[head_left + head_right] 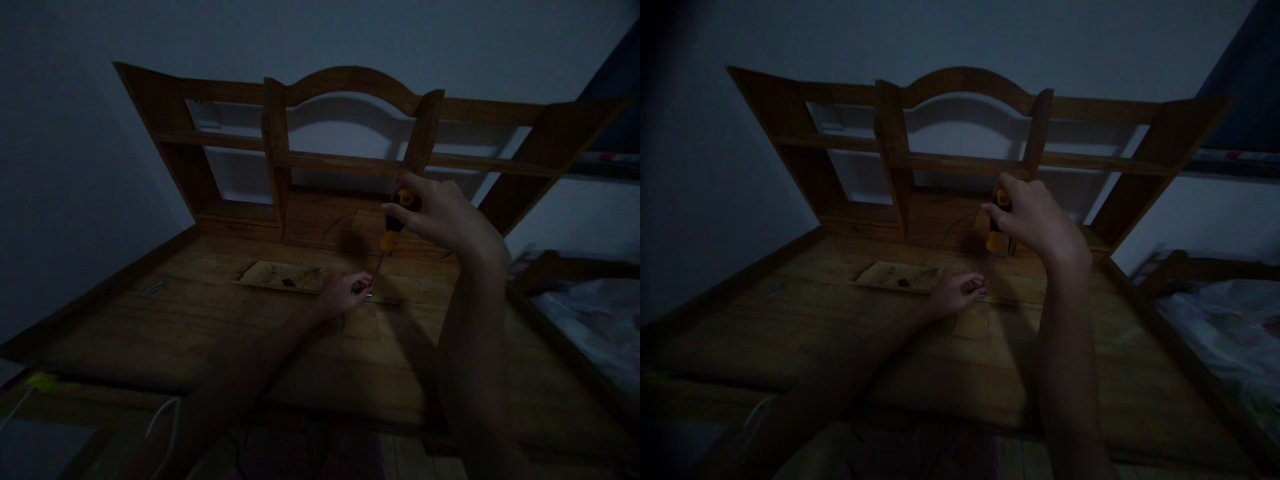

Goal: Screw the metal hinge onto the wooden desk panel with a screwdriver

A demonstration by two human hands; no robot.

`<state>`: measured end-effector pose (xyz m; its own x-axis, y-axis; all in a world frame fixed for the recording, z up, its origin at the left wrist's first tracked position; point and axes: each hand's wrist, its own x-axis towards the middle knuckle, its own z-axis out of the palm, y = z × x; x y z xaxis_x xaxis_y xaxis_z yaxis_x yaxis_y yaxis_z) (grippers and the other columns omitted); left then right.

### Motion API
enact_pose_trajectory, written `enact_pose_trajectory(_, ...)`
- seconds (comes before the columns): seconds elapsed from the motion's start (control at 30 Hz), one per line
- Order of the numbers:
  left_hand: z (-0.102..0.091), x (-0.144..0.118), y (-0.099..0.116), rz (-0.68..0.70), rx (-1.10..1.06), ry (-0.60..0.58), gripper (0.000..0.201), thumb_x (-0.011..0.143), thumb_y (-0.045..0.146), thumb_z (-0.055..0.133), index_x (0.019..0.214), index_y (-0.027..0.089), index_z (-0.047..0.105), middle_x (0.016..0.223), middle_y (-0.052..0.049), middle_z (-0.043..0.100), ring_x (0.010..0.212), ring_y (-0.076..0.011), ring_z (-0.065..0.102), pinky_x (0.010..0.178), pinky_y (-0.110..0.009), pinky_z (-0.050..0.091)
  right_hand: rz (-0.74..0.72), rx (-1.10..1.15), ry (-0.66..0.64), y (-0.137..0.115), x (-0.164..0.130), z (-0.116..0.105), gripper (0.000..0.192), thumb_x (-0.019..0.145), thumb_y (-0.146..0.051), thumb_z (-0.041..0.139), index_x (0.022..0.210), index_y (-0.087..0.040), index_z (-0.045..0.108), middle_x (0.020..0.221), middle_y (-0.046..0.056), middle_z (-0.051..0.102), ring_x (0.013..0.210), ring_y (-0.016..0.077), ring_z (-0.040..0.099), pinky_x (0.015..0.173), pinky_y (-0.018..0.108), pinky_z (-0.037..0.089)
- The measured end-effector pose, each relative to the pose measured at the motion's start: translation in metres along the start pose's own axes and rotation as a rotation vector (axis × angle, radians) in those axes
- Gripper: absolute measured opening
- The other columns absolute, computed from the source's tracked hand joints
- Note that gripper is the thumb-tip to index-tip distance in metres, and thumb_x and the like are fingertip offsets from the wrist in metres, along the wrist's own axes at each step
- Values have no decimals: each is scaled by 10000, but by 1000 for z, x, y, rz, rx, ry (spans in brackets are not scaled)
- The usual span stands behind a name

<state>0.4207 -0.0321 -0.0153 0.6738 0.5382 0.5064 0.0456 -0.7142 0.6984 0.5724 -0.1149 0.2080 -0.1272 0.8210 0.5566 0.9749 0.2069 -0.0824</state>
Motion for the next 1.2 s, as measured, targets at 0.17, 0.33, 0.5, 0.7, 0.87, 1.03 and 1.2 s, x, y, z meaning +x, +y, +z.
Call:
enact_pose_trajectory(0.17,1,0,0,7,16,13,172,872,219,607,1041,208,636,897,-2,713,818,-136,669,775,-238,509,-14,-7,-1,-1,2,1,306,877,-483,565,1045,-236,630,886,87,688,852,297,621,716,388,439)
enact_pose_trajectory(0.33,1,0,-1,24,5,9,169,865,202,613,1033,208,634,877,8,708,802,-127,668,745,-219,503,-16,-16,4,0,2,2,305,878,-484,564,1034,-231,630,885,88,690,847,290,621,716,381,438)
enact_pose_trajectory(0.5,0,1,0,22,5,9,159,877,214,601,1032,216,636,887,10,706,805,-128,668,754,-224,504,-20,-12,1,-1,2,2,290,880,-466,565,1035,-230,629,888,85,691,835,284,625,706,375,434)
enact_pose_trajectory(0.7,-1,1,3,5,11,13,189,865,206,620,1054,203,630,866,5,703,800,-132,665,771,-226,506,-27,-6,21,-3,1,0,292,885,-466,559,1047,-233,626,890,81,690,850,291,624,713,381,434)
enact_pose_trajectory(0.87,1,0,0,7,14,11,191,873,205,616,1063,211,627,888,9,705,815,-131,664,785,-228,502,-29,-2,26,-3,1,1,300,885,-471,565,1053,-230,622,898,85,691,848,288,625,712,377,435)
enact_pose_trajectory(1.03,2,1,-3,13,7,9,169,871,208,619,1038,196,635,888,1,701,813,-132,661,769,-225,501,-40,-26,35,-1,3,3,306,885,-480,562,1040,-223,625,866,78,688,817,278,625,695,366,436)
enact_pose_trajectory(1.2,1,1,-1,-1,10,-7,183,875,211,613,1056,199,632,886,-2,704,817,-135,663,766,-229,504,-42,-18,29,0,3,5,302,883,-470,571,1042,-219,627,863,80,684,820,277,623,699,365,435)
